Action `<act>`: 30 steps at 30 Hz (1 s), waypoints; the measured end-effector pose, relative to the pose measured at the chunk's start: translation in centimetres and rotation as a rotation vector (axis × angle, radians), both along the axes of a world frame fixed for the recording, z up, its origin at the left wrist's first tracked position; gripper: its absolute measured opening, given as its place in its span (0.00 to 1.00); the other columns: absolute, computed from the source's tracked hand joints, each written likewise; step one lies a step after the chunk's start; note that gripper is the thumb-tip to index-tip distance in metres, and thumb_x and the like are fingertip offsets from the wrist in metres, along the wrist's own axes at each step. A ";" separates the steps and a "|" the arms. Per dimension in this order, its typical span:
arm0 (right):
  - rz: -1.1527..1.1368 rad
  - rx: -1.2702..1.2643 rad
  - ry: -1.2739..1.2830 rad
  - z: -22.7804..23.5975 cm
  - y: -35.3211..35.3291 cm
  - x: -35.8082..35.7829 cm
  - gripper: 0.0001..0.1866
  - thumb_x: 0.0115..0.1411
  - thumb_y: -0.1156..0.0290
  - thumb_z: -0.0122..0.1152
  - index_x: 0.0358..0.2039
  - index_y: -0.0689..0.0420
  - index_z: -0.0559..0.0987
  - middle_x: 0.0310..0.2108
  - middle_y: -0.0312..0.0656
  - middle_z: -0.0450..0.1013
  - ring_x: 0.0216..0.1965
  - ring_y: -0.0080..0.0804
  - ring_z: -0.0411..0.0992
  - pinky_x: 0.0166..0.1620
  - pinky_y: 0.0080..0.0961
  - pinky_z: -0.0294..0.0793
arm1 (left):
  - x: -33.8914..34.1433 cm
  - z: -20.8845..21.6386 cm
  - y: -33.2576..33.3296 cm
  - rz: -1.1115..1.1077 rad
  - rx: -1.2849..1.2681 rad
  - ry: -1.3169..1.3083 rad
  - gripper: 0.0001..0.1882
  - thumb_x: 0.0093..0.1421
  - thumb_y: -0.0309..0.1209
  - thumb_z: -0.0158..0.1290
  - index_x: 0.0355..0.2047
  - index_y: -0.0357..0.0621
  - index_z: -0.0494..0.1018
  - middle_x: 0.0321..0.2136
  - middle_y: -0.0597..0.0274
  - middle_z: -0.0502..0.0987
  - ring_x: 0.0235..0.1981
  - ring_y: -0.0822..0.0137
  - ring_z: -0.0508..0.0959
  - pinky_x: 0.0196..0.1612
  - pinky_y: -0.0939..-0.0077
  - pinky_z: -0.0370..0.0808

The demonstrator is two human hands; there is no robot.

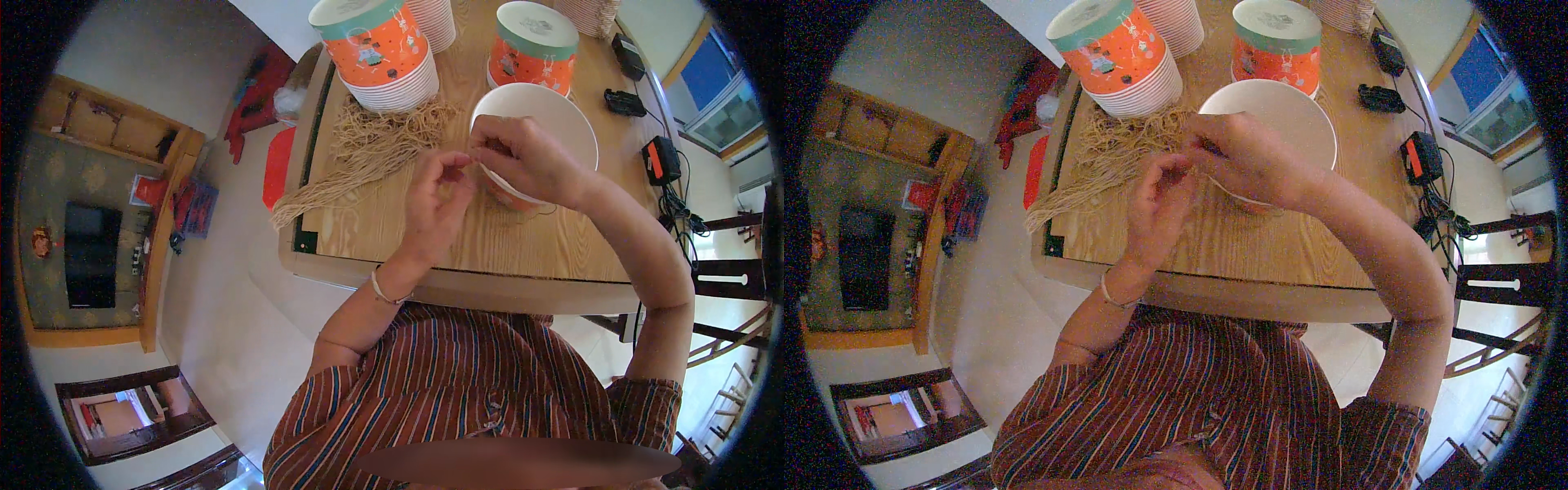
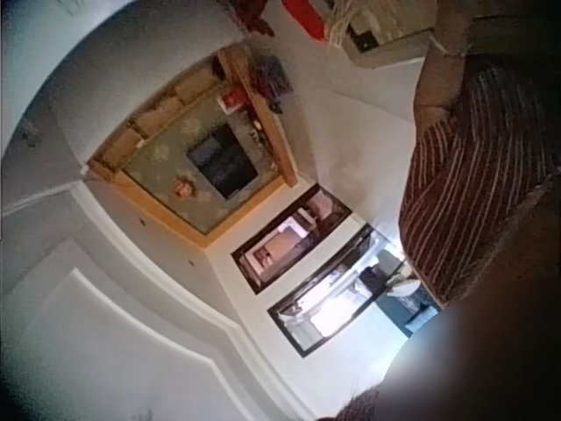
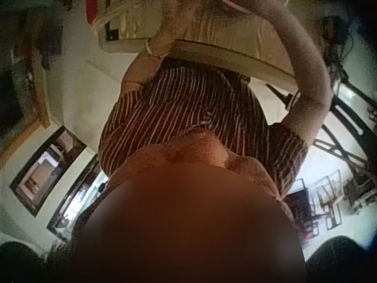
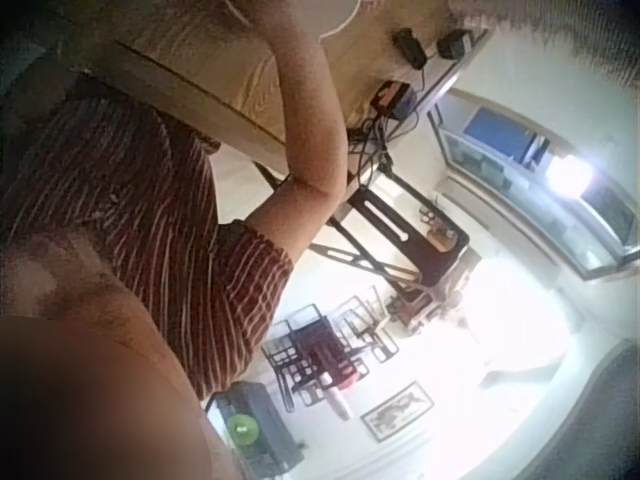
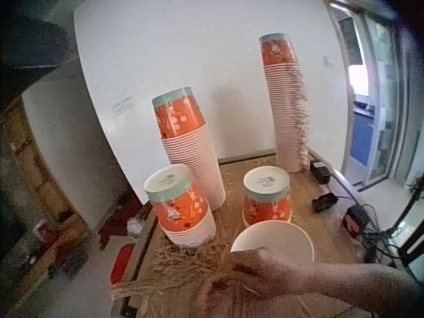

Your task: Threading string through small paper bowls and stacking them onto decorative paper cups as part of a manual assembly process.

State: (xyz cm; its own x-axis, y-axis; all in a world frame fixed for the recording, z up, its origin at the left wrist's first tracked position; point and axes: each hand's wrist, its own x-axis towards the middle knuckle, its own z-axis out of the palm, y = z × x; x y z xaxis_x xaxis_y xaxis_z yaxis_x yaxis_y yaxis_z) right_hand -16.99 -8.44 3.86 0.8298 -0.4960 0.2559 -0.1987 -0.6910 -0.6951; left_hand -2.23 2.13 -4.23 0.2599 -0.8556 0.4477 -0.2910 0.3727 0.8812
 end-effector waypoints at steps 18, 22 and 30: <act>-0.020 0.144 0.059 -0.2 -0.4 -0.2 0.07 0.62 0.71 0.58 0.31 0.61 0.74 0.22 0.32 0.67 0.27 0.16 0.63 0.31 0.19 0.66 | -0.5 0.5 -0.7 -0.119 0.145 0.393 0.07 0.59 0.17 0.54 0.36 0.39 0.69 0.36 0.67 0.66 0.38 0.78 0.71 0.42 0.84 0.71; -0.024 0.195 0.025 -0.2 -0.1 -0.4 0.06 0.62 0.72 0.58 0.31 0.61 0.73 0.22 0.32 0.66 0.27 0.16 0.63 0.30 0.20 0.66 | -0.3 0.0 -0.7 -0.090 0.057 0.248 0.07 0.58 0.17 0.55 0.34 0.39 0.70 0.36 0.67 0.67 0.37 0.77 0.71 0.41 0.84 0.71; -0.019 -0.076 -0.048 0.5 0.8 -0.4 0.04 0.61 0.74 0.56 0.32 0.60 0.71 0.22 0.42 0.67 0.24 0.30 0.66 0.30 0.28 0.67 | -0.1 0.6 -0.6 -0.015 -0.031 -0.029 0.07 0.57 0.18 0.56 0.34 0.40 0.71 0.33 0.64 0.69 0.35 0.75 0.72 0.39 0.82 0.72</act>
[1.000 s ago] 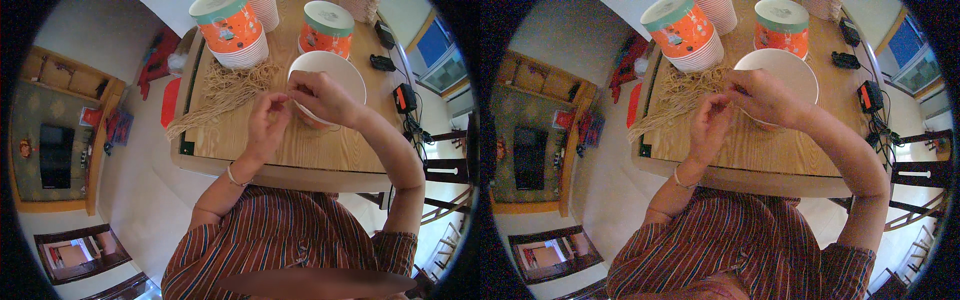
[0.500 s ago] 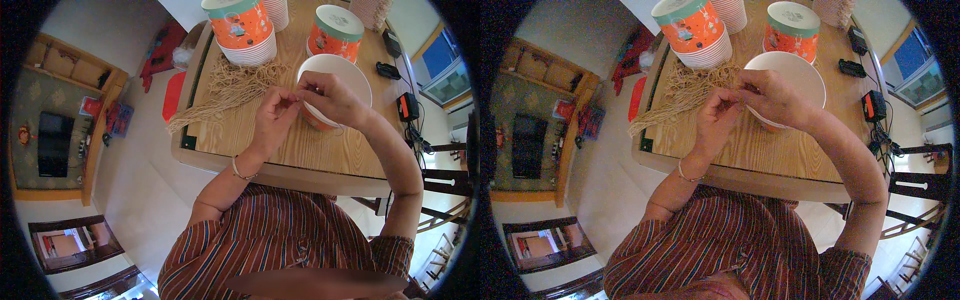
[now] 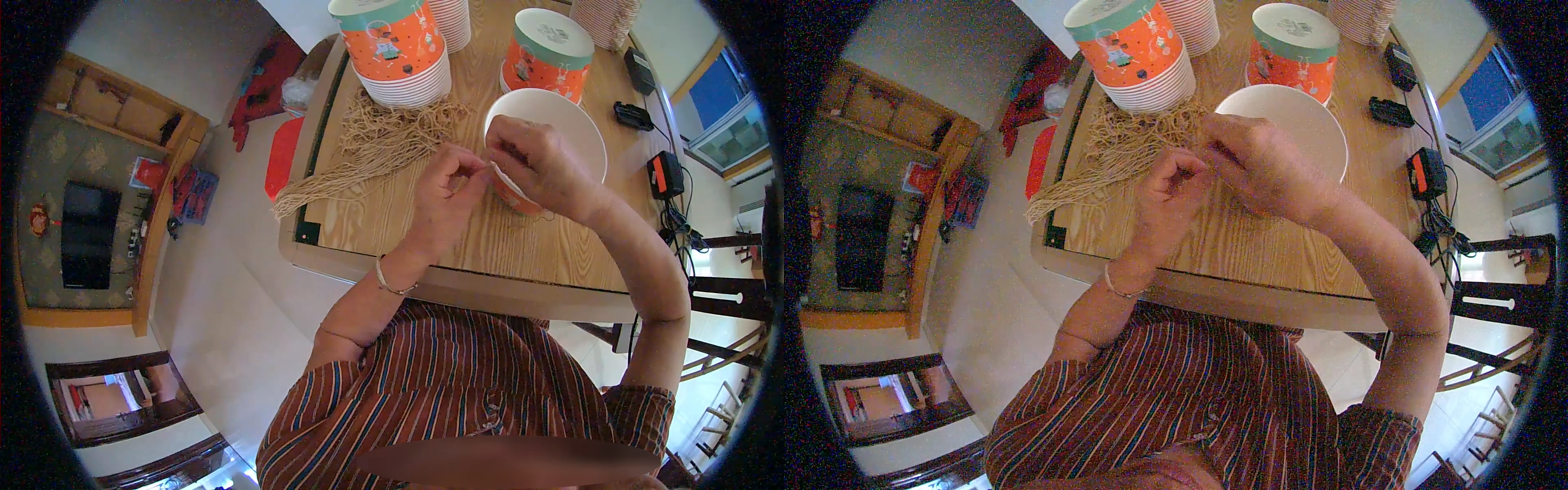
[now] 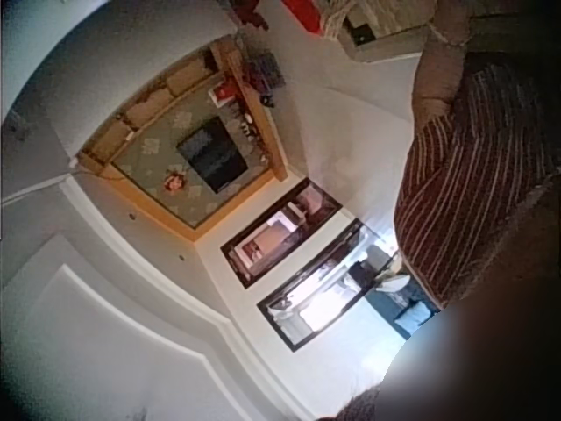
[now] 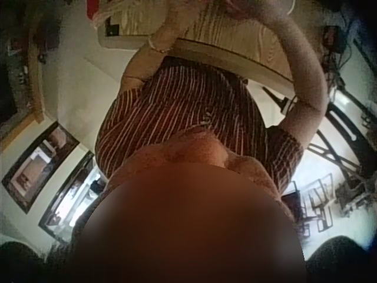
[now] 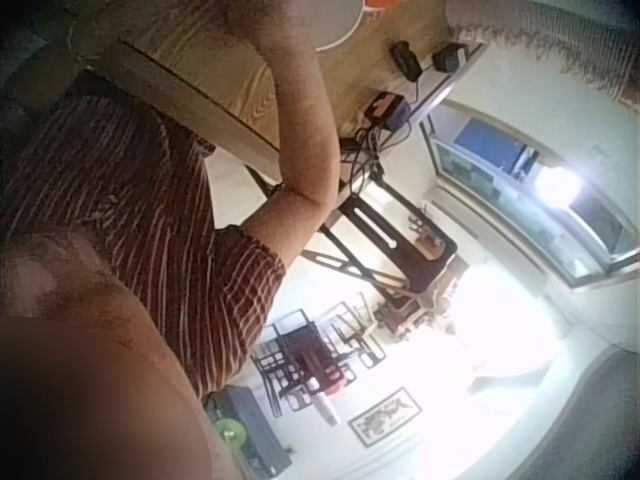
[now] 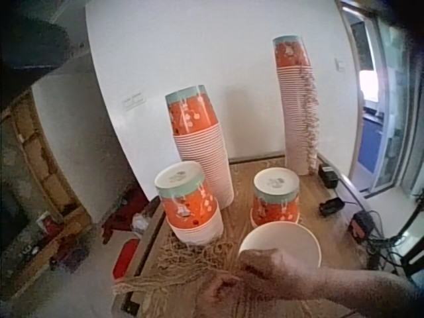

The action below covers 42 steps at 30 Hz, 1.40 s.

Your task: Threading string through small paper bowls and stacking them onto decorative paper cups as part of a manual assembly process.

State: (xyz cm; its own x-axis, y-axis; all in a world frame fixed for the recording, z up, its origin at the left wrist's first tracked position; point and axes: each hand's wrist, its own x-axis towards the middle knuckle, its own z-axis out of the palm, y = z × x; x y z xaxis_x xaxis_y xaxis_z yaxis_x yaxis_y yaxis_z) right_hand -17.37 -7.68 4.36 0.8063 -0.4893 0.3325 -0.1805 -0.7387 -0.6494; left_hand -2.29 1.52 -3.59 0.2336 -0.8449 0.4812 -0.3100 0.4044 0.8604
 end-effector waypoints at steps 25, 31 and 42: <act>0.134 0.390 -0.114 0.9 -0.2 -0.2 0.12 0.60 0.79 0.54 0.45 0.56 0.71 0.22 0.29 0.66 0.26 0.14 0.64 0.31 0.16 0.67 | -0.2 -0.3 -0.1 -0.197 0.097 0.442 0.06 0.59 0.19 0.55 0.32 0.42 0.71 0.32 0.72 0.70 0.35 0.81 0.70 0.41 0.85 0.69; 0.130 0.488 -0.201 1.3 0.7 0.0 0.14 0.60 0.83 0.51 0.47 0.57 0.69 0.24 0.26 0.60 0.28 0.10 0.59 0.32 0.11 0.60 | -0.3 -1.9 -0.7 -0.195 0.019 0.414 0.06 0.59 0.17 0.55 0.31 0.41 0.70 0.33 0.69 0.69 0.36 0.79 0.70 0.42 0.84 0.69; 0.113 0.407 -0.320 2.7 2.2 0.0 0.11 0.59 0.84 0.53 0.41 0.58 0.71 0.23 0.26 0.61 0.25 0.09 0.60 0.27 0.10 0.58 | -1.0 -3.6 -0.9 -0.222 0.100 0.675 0.03 0.61 0.20 0.54 0.33 0.42 0.72 0.33 0.70 0.74 0.35 0.81 0.72 0.42 0.84 0.70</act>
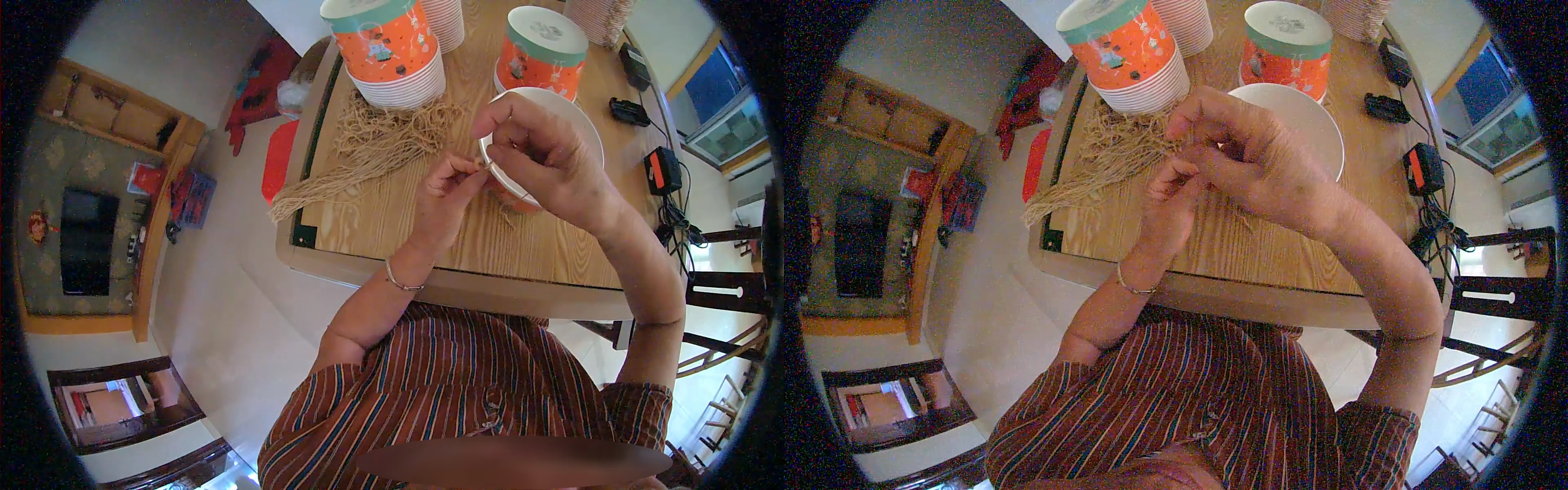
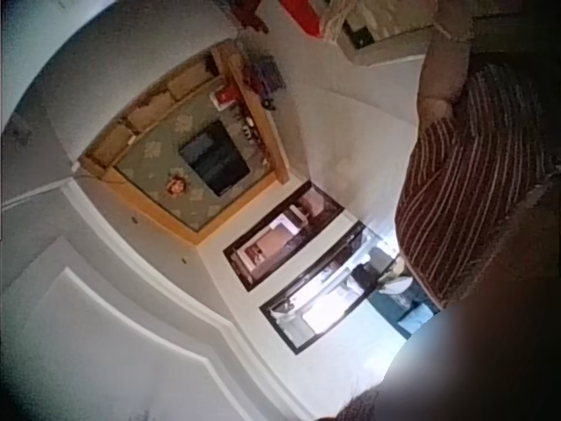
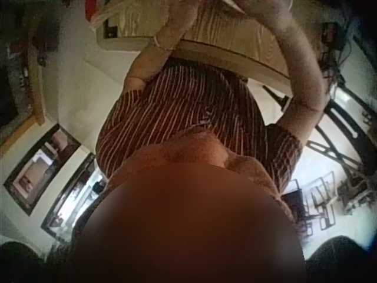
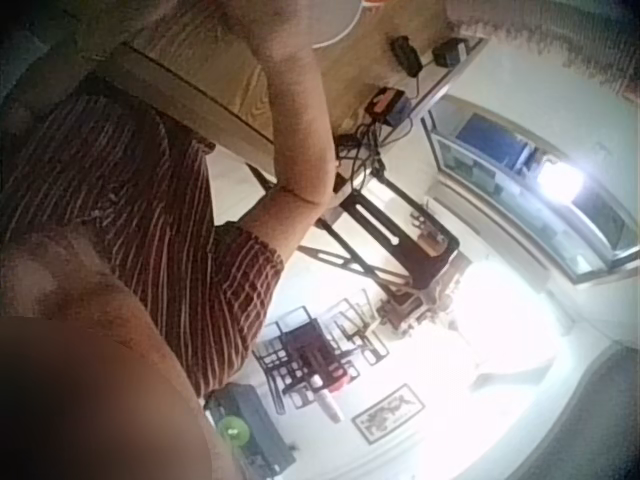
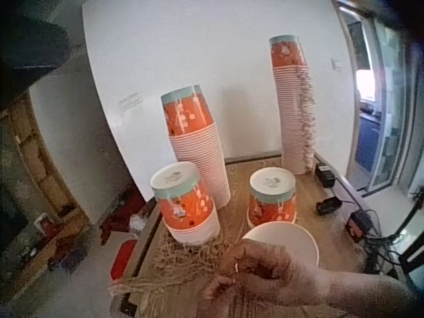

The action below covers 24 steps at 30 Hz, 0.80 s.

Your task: Threading string through small paper bowls and stacking them onto decorative paper cups as part of a manual assembly process.

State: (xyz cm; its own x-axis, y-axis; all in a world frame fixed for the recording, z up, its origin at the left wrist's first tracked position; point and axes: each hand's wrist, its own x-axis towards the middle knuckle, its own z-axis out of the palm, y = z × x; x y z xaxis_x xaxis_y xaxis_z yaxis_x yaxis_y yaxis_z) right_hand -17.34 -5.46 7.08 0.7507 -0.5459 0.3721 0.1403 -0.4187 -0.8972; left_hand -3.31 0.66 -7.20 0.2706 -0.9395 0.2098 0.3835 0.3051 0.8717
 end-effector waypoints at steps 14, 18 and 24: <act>-0.011 -0.016 0.076 -0.4 -0.3 -0.3 0.10 0.61 0.82 0.51 0.42 0.58 0.71 0.25 0.26 0.59 0.26 0.09 0.58 0.29 0.10 0.59 | 1.0 3.1 1.2 0.289 0.167 -0.216 0.09 0.62 0.23 0.52 0.43 0.41 0.72 0.38 0.66 0.71 0.37 0.75 0.72 0.40 0.78 0.72; 0.051 0.053 0.079 0.0 -0.1 -0.2 0.11 0.61 0.82 0.49 0.44 0.59 0.71 0.36 0.34 0.71 0.38 0.17 0.71 0.41 0.17 0.73 | 1.1 3.2 1.5 0.368 -0.139 -0.668 0.09 0.60 0.22 0.54 0.42 0.40 0.72 0.35 0.64 0.72 0.35 0.73 0.73 0.39 0.78 0.72; 0.081 0.095 0.198 0.6 0.4 -0.3 0.12 0.61 0.80 0.51 0.45 0.57 0.71 0.31 0.32 0.72 0.33 0.16 0.69 0.36 0.17 0.71 | 0.8 2.6 1.6 0.355 -0.172 -0.857 0.10 0.58 0.19 0.55 0.40 0.40 0.72 0.30 0.59 0.74 0.30 0.67 0.76 0.36 0.77 0.73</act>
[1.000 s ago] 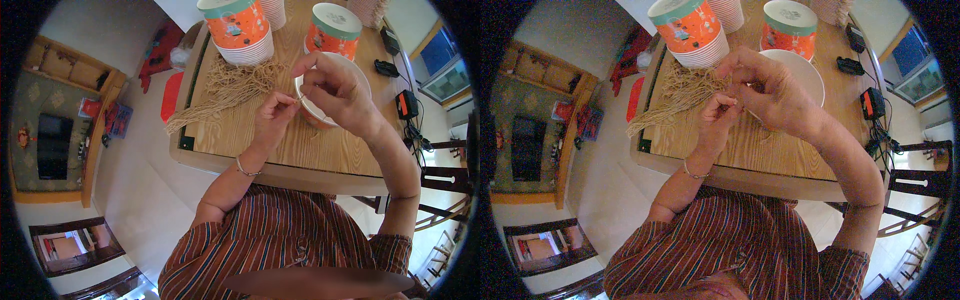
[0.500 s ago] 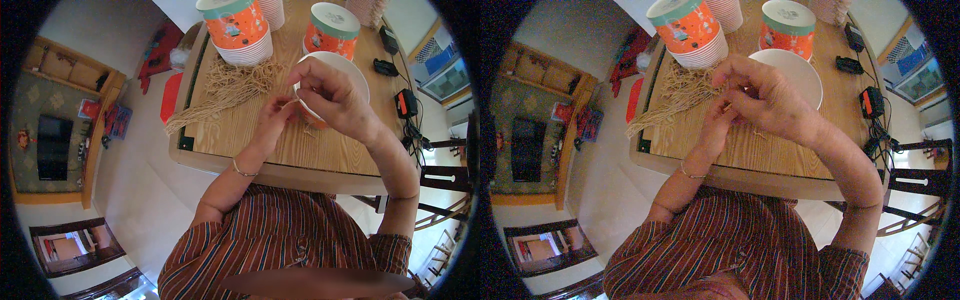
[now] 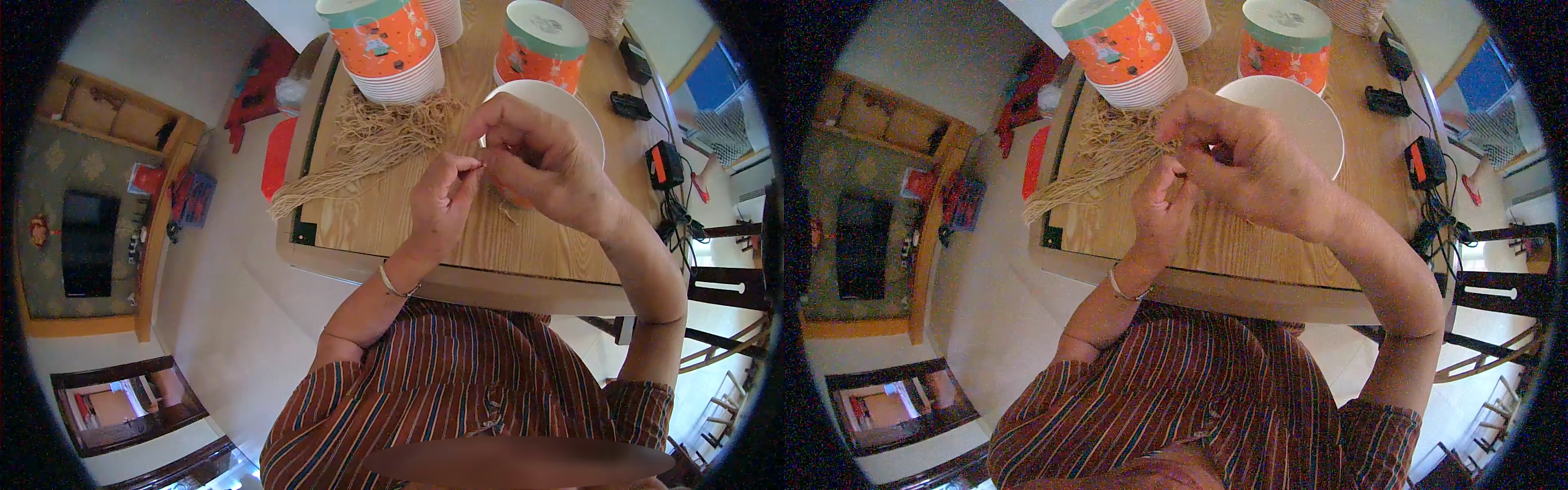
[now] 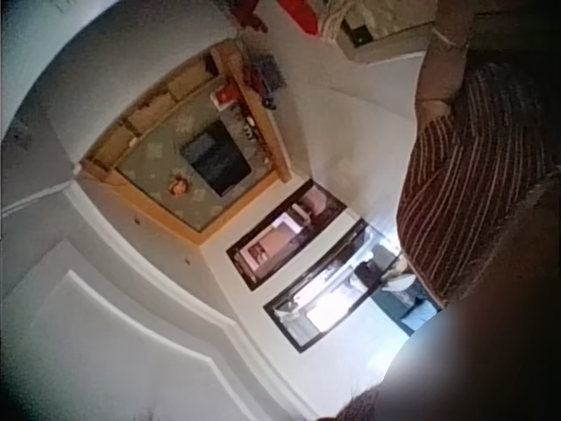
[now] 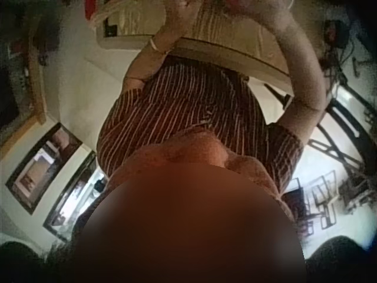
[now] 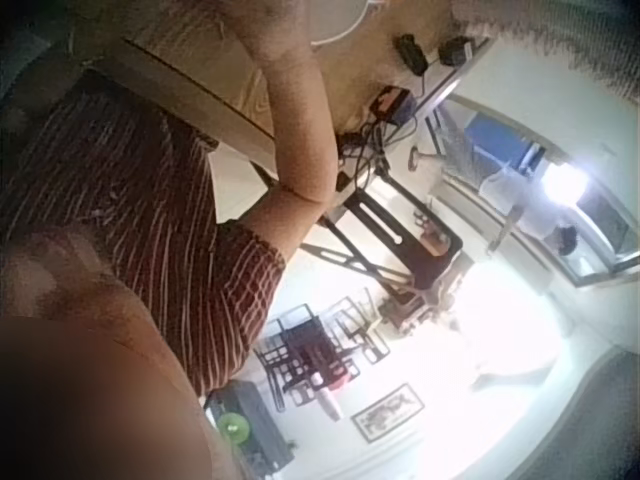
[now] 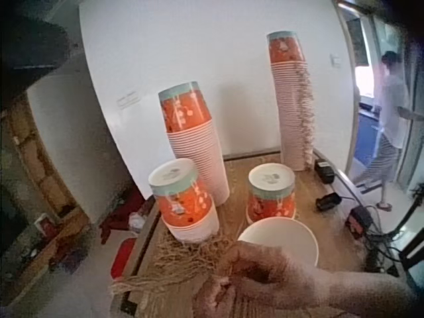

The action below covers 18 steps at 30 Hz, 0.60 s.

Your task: Threading string through small paper bowls and stacking them onto decorative paper cups as part of a manual assembly process.

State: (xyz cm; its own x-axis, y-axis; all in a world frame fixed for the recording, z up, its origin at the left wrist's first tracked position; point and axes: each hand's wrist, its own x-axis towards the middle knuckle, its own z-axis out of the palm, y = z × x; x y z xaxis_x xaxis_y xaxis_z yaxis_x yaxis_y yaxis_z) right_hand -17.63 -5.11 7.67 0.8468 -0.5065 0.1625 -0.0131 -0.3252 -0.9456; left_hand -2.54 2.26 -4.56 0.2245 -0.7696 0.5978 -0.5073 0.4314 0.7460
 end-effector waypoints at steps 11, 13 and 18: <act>0.048 0.007 -0.094 -1.0 1.3 0.4 0.09 0.62 0.81 0.53 0.42 0.58 0.71 0.27 0.29 0.66 0.30 0.13 0.63 0.34 0.14 0.64 | -0.6 -0.7 -1.1 -0.272 0.177 0.282 0.22 0.54 0.13 0.49 0.51 0.38 0.67 0.42 0.52 0.74 0.42 0.64 0.76 0.47 0.72 0.73; 0.046 -0.054 -0.023 -0.1 0.7 -0.3 0.07 0.62 0.80 0.54 0.41 0.59 0.72 0.28 0.30 0.67 0.31 0.13 0.64 0.34 0.15 0.65 | 0.4 -0.3 -0.8 -0.202 0.203 0.193 0.24 0.53 0.13 0.49 0.51 0.40 0.67 0.47 0.52 0.71 0.46 0.62 0.74 0.50 0.70 0.72; 0.050 -0.170 0.142 0.0 -0.4 -1.4 0.04 0.62 0.77 0.55 0.37 0.59 0.73 0.28 0.32 0.69 0.31 0.15 0.65 0.34 0.17 0.67 | 3.5 3.8 -1.9 -0.109 0.014 -0.285 0.26 0.51 0.13 0.49 0.52 0.46 0.69 0.56 0.53 0.64 0.52 0.58 0.70 0.54 0.67 0.68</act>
State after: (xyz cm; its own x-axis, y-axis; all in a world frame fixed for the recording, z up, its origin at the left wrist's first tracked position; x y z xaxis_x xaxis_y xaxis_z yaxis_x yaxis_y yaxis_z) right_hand -19.04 -5.54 7.63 0.8906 -0.4387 0.1199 -0.1215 -0.4836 -0.8668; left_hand 0.95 0.33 -0.77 -0.0353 -0.7885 0.6140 -0.6486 0.4855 0.5862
